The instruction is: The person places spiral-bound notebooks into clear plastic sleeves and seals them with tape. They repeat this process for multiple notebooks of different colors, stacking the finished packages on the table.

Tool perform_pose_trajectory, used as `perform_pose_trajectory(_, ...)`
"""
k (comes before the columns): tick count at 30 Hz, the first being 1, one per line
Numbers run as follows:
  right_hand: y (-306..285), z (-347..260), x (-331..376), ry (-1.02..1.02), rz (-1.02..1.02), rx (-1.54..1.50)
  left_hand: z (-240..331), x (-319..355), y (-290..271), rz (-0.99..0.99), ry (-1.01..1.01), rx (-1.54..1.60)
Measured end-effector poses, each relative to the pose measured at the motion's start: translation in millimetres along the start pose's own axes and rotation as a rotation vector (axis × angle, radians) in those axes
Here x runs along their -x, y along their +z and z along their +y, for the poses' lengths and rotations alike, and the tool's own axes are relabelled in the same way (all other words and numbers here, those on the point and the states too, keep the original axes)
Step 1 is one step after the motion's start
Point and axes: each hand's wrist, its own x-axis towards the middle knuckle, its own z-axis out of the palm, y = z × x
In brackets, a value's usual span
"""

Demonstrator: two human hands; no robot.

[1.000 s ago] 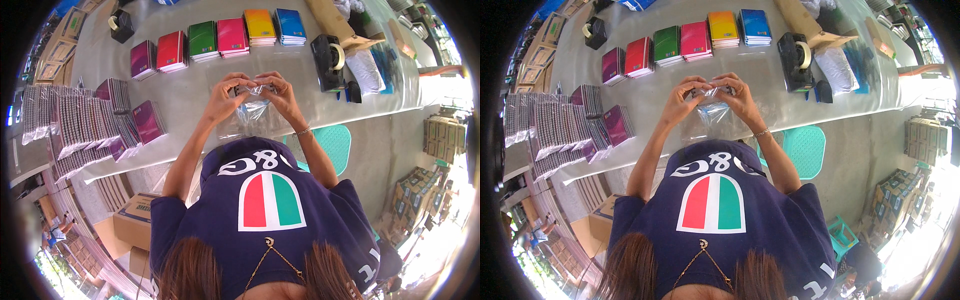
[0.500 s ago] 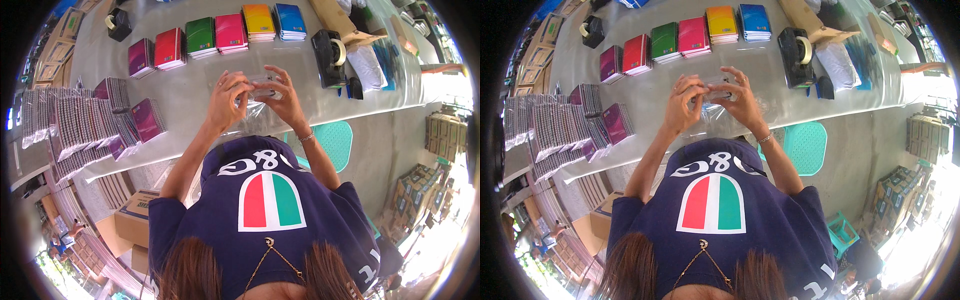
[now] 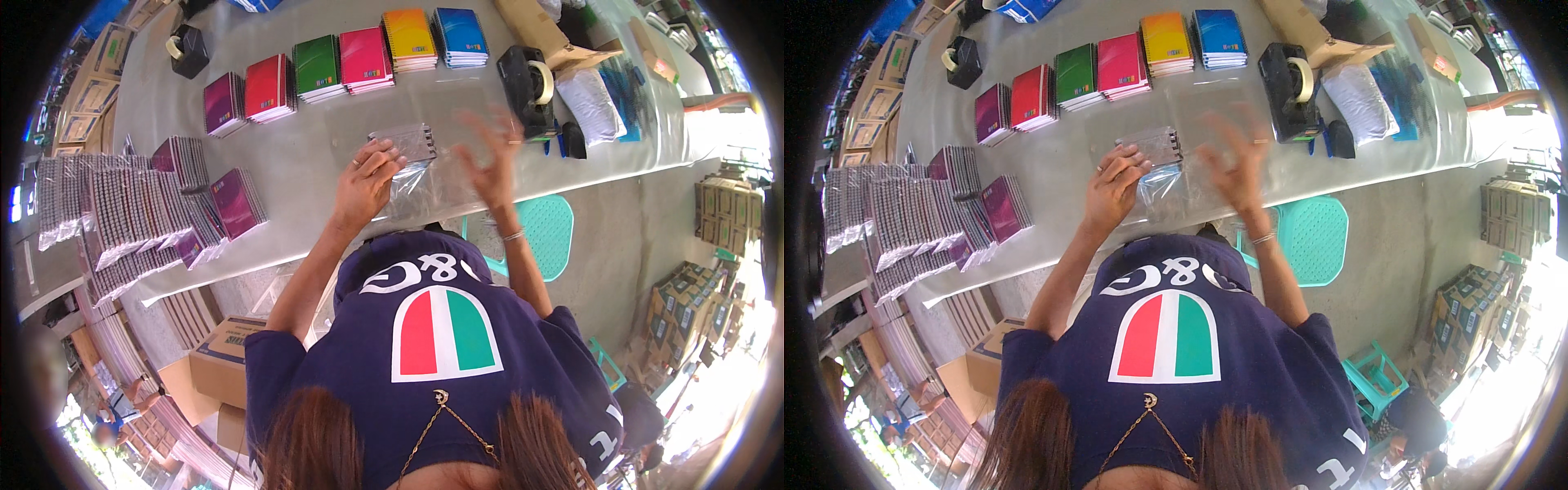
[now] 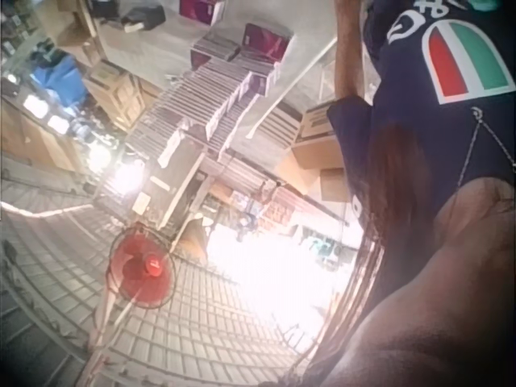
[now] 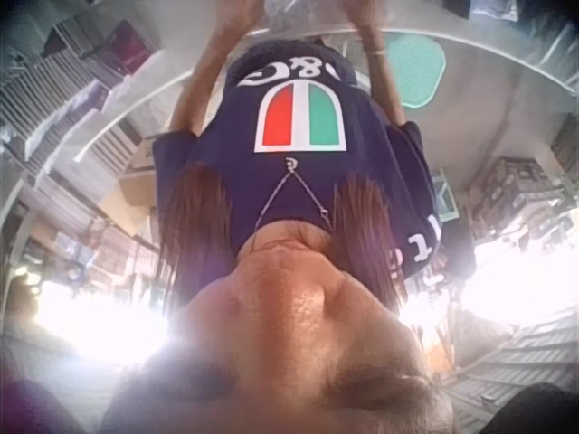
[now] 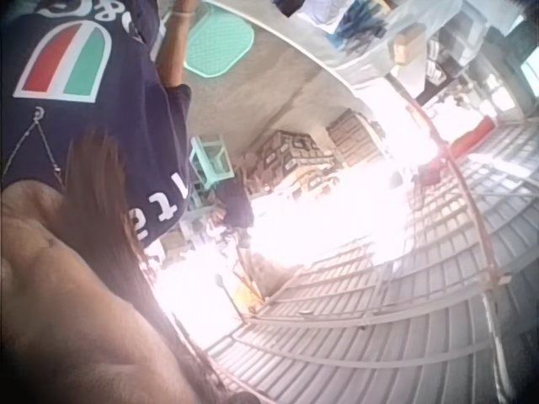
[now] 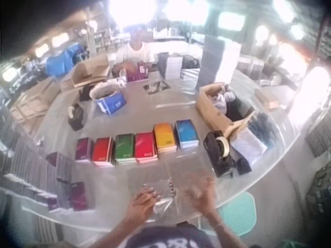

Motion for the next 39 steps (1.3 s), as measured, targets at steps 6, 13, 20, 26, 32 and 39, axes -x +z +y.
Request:
perform_pose_trajectory(6, -97.8, 164.0, -27.3, 0.721, 0.058, 0.005, 1.9, -0.6, 11.2, 0.071, 0.041, -0.024)
perform_pose_trajectory(13, -118.1, 188.5, -49.4, 0.885, -0.171, -0.366, -3.6, 4.7, 12.7, 0.097, 0.062, -0.041)
perform_pose_trajectory(20, -117.0, 160.6, -21.6, 0.809, -0.005, -0.513, -1.3, 3.1, 7.9, 0.100, 0.077, -0.048)
perform_pose_trajectory(26, -122.1, 164.8, 9.1, 0.858, -0.098, -0.413, -2.8, 5.0, 6.2, 0.063, 0.076, -0.015)
perform_pose_trajectory(32, -116.3, 158.6, 26.1, 0.702, 0.083, 0.482, -6.2, 1.7, 8.6, 0.053, 0.121, -0.058)
perform_pose_trajectory(39, -3.3, -40.5, 27.9, 0.796, -0.124, -0.566, -8.7, 3.6, 4.9, 0.048, 0.135, -0.032)
